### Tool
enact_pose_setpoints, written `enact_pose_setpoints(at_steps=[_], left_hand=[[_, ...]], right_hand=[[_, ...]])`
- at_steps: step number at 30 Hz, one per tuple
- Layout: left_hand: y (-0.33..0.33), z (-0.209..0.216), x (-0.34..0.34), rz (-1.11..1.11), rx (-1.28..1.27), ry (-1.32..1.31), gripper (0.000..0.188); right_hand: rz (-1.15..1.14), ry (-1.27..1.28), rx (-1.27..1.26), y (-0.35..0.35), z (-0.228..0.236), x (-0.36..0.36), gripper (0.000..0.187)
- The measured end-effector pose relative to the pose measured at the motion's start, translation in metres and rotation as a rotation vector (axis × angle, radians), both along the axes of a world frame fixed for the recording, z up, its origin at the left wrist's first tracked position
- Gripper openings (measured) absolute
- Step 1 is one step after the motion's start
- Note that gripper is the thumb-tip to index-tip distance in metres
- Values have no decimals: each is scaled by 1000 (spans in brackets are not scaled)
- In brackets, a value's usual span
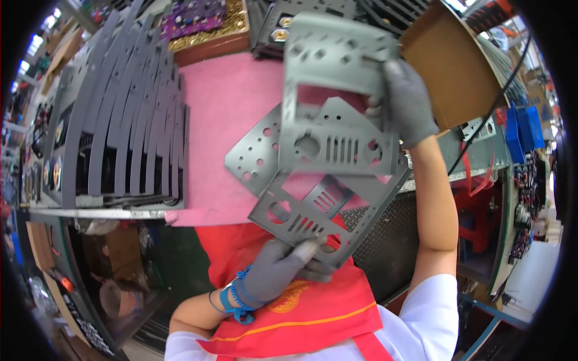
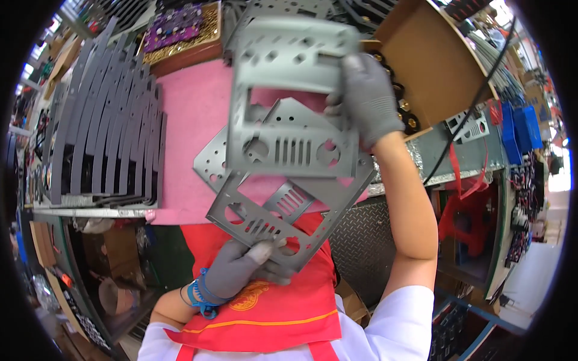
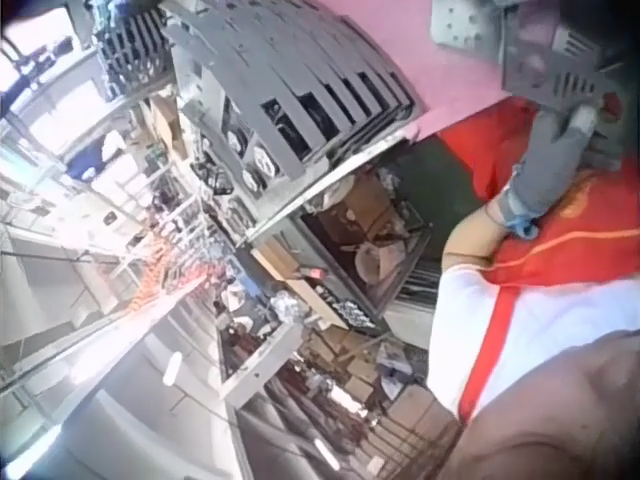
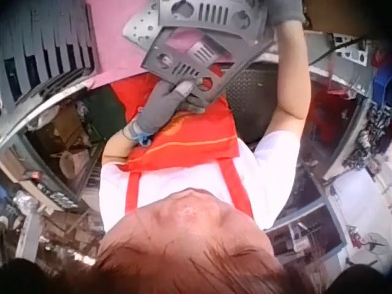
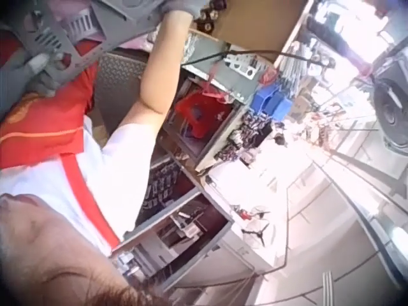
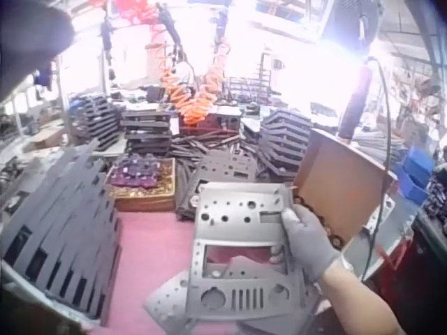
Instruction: Fitting and securing connectors into metal panels for electrical equipment.
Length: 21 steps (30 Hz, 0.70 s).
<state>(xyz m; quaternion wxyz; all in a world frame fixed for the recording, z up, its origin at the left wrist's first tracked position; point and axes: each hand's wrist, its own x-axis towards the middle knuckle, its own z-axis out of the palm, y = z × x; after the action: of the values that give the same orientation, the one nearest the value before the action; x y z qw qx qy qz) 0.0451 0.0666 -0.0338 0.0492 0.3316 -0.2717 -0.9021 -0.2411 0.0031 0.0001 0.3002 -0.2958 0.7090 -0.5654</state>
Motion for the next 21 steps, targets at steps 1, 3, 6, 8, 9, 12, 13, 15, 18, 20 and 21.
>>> enact_pose_setpoints(at_steps=[1,3,6,8,9,12,13,15,18,20,21], left_hand=[[4,-3,-2,15,13,16,37],[11,-5,-6,33,24,25,36],[16,-4,-3,60,-52,44,37],[17,-3,1,79,-167,80,37],[16,-3,3,90,-171,47,37],[21,-2,0,91,-33,69,39],[26,-3,-5,184,81,135,39],[40,-6,-20,287,205,205,40],[58,-18,-41,450,259,349,39],[56,-34,-46,268,331,383,39],[55,-40,-46,53,397,406,39]], right_hand=[[-28,20,-95,3,4,-4,29],[-107,6,-248,9,3,-7,29],[-230,-2,-277,21,7,-16,29],[-256,-30,-604,26,18,-27,31],[-251,-33,-598,27,26,-34,31],[-441,-92,-780,24,51,-50,34],[-235,-96,-647,24,60,-52,36],[-20,-98,-498,25,65,-43,37],[-48,-62,-193,34,51,-10,37],[43,65,110,39,39,11,36],[150,96,162,39,32,19,36]])
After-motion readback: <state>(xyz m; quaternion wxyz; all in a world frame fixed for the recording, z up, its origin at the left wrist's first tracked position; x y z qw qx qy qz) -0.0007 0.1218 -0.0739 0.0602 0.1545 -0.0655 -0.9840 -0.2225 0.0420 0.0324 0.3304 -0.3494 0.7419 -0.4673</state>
